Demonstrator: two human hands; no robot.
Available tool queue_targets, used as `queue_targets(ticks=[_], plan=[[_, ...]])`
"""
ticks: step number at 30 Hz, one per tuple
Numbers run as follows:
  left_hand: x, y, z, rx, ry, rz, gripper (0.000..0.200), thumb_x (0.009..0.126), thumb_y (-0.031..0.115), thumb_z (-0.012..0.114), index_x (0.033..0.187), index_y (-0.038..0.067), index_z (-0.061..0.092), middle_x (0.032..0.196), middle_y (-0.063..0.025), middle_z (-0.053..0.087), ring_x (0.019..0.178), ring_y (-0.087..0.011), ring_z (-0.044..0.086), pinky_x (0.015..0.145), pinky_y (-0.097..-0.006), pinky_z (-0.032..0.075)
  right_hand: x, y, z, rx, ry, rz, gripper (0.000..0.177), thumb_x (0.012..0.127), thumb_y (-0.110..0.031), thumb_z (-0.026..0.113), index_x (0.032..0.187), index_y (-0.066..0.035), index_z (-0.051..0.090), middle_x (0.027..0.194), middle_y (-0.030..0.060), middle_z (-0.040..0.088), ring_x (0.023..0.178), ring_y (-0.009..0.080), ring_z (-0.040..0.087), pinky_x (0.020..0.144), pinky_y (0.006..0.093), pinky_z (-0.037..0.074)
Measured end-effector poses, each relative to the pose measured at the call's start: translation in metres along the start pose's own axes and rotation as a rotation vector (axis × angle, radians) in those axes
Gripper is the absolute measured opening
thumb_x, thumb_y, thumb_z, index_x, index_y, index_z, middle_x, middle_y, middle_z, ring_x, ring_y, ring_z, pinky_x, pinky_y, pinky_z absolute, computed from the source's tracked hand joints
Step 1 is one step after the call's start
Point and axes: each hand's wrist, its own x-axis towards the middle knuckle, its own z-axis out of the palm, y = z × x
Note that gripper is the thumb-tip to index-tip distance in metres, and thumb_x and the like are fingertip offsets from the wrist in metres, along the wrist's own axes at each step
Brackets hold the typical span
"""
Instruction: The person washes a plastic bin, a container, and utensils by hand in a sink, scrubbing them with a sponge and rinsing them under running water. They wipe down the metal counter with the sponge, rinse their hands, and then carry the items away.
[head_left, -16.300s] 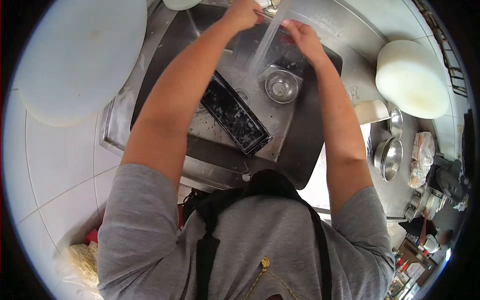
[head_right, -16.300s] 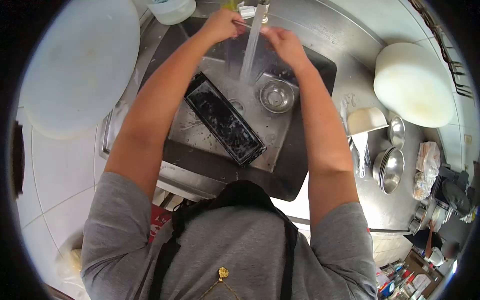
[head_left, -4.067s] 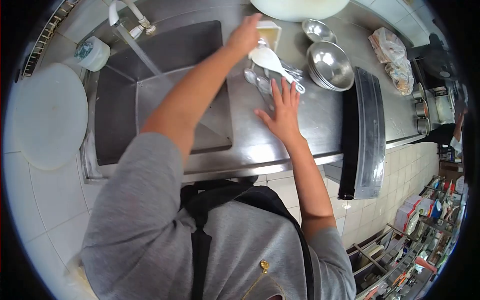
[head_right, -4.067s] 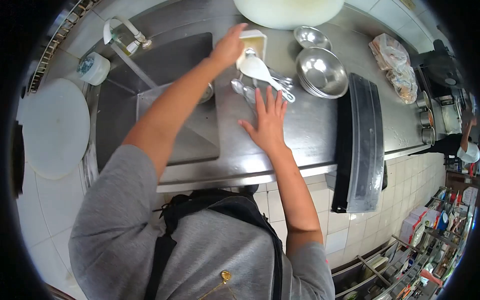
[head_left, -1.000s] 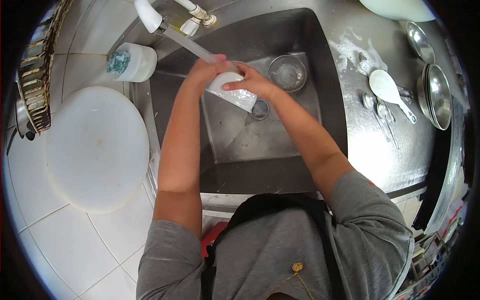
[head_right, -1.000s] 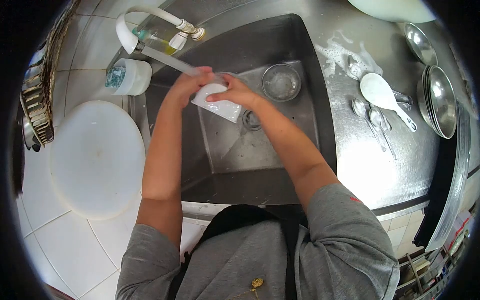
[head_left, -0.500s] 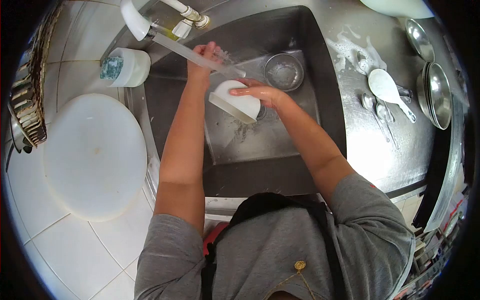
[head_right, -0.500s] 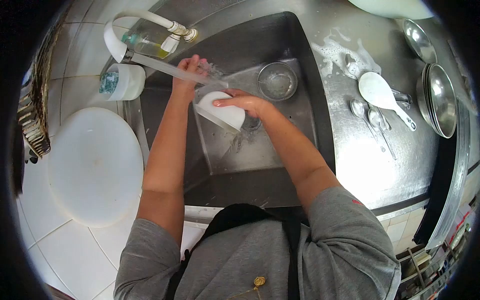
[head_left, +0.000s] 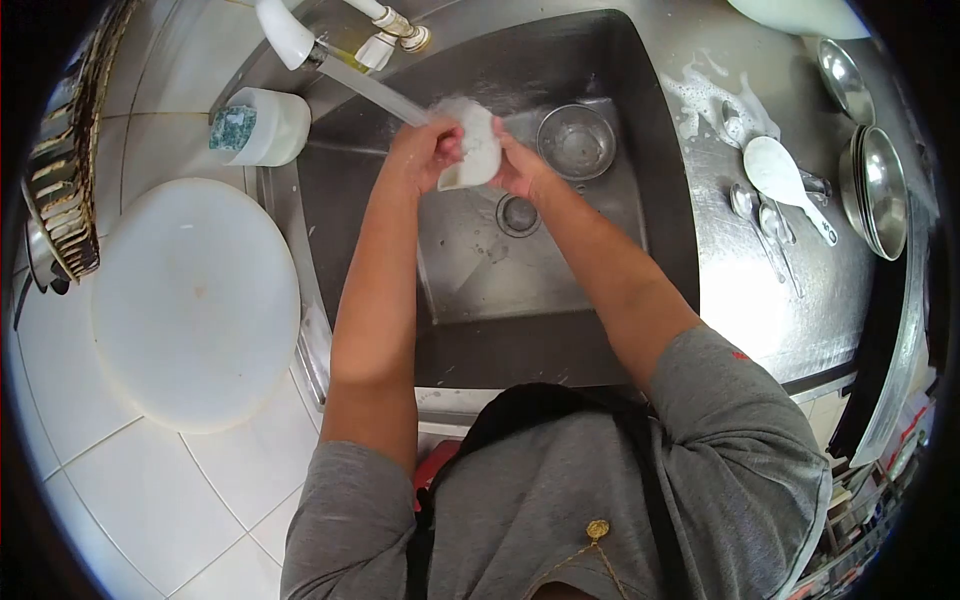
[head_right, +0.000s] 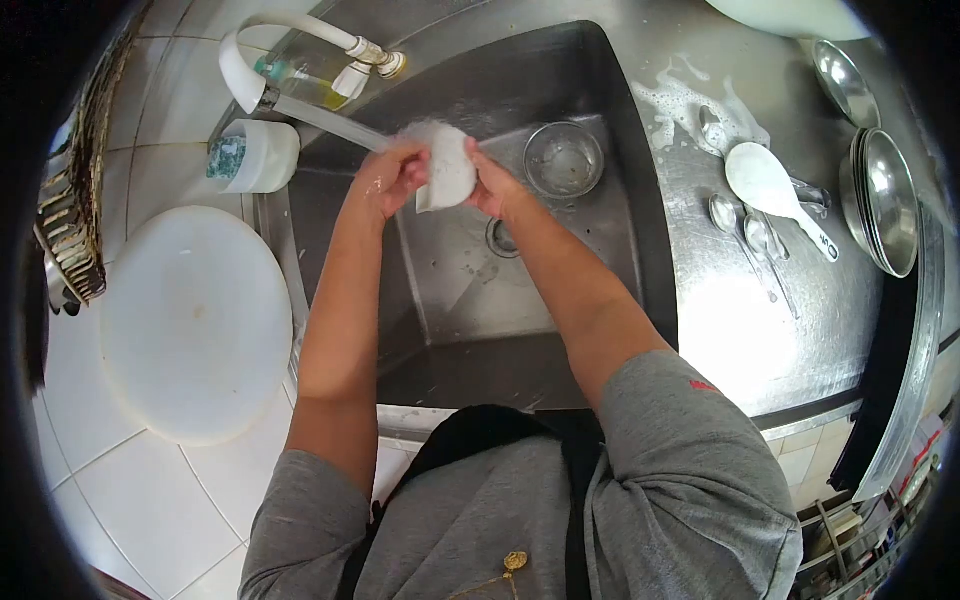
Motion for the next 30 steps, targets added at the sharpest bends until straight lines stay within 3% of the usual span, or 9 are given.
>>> queue_targets(ticks=[2,3,6,10,13,17,20,23,30], plan=[[-0.005,-0.002,-0.009,0.191,0.058,0.029,0.003,0.086,0.004,0.058,0.086,0.002,0.055,0.068,-0.0043,0.056,0.063,-0.0135,0.059,0.055,-0.0252,0.048,0.008,-0.003,0.012,-0.18,0.141,-0.043,0.065,0.089,-0.042,0.058,0.14,-0.011,0.033,0.132,0.0104,0.047,0.116,0.0237,0.051,0.091,0.0423,0.046],[-0.016,-0.002,-0.008,0.262,0.105,0.079,0.005,0.086,0.004,0.057,0.09,0.001,0.056,0.07,-0.0054,0.058,0.063,-0.0139,0.06,0.054,-0.0245,0.047,0.014,-0.003,0.01,-0.141,0.119,-0.037,0.073,0.073,-0.022,0.075,0.136,-0.008,0.039,0.13,0.0115,0.049,0.114,0.0235,0.052,0.089,0.0377,0.047],[-0.03,-0.003,-0.003,0.207,0.144,0.204,0.014,0.088,0.004,0.054,0.1,-0.002,0.057,0.08,-0.0107,0.063,0.069,-0.0163,0.063,0.055,-0.0249,0.05,0.02,-0.005,0.024,-0.678,-0.013,-0.249,0.075,0.063,-0.013,0.078,0.13,-0.005,0.046,0.127,0.0114,0.051,0.112,0.0249,0.052,0.088,0.0321,0.047],[-0.04,0.008,0.003,0.09,0.06,0.225,0.022,0.09,0.004,0.05,0.11,-0.005,0.054,0.094,-0.0172,0.065,0.081,-0.0224,0.067,0.068,-0.03,0.056,-0.004,-0.003,0.04,-1.292,0.145,-0.907,0.076,0.058,-0.003,0.077,0.127,-0.007,0.046,0.121,0.0104,0.052,0.112,0.0267,0.05,0.095,0.0333,0.041],[-0.044,0.024,0.005,0.282,0.083,0.225,0.023,0.091,0.005,0.049,0.11,-0.007,0.053,0.099,-0.02,0.064,0.088,-0.0273,0.067,0.078,-0.0343,0.056,-0.022,-0.005,0.035,-0.469,-0.011,-0.453,0.073,0.064,-0.008,0.073,0.13,-0.011,0.042,0.12,0.0101,0.051,0.11,0.0269,0.049,0.097,0.039,0.039],[-0.053,0.037,0.002,0.403,0.038,0.234,0.025,0.09,0.005,0.05,0.111,-0.007,0.052,0.098,-0.019,0.064,0.083,-0.0256,0.067,0.076,-0.0344,0.056,-0.043,-0.001,0.011,0.085,0.009,-0.312,0.059,0.075,-0.017,0.061,0.13,-0.013,0.041,0.119,0.0107,0.053,0.109,0.0272,0.053,0.095,0.0451,0.04],[-0.051,0.041,0.002,0.471,0.063,0.252,0.024,0.09,0.005,0.05,0.111,-0.005,0.054,0.093,-0.015,0.064,0.077,-0.0213,0.065,0.067,-0.0309,0.055,-0.042,0.003,0.008,0.41,-0.202,-0.091,0.059,0.075,-0.02,0.061,0.13,-0.014,0.043,0.117,0.0113,0.054,0.11,0.0277,0.053,0.095,0.0426,0.041],[-0.049,0.035,0.0,0.306,0.176,0.249,0.021,0.09,0.007,0.05,0.108,-0.001,0.057,0.082,-0.0092,0.062,0.066,-0.0147,0.06,0.057,-0.0248,0.049,-0.011,0.015,0.016,0.302,-0.006,-0.096,0.062,0.073,-0.018,0.064,0.132,-0.014,0.043,0.116,0.0118,0.056,0.11,0.0284,0.053,0.094,0.0408,0.043],[-0.018,0.022,-0.016,0.306,0.311,0.285,0.022,0.084,0.016,0.064,0.098,0.001,0.056,0.072,-0.0013,0.054,0.05,-0.0069,0.047,0.039,-0.0205,0.035,-0.026,-0.025,0.075,-1.148,0.377,-0.896,0.075,0.059,-0.005,0.075,0.127,-0.011,0.045,0.121,0.0143,0.045,0.111,0.0329,0.048,0.095,0.0404,0.043]])
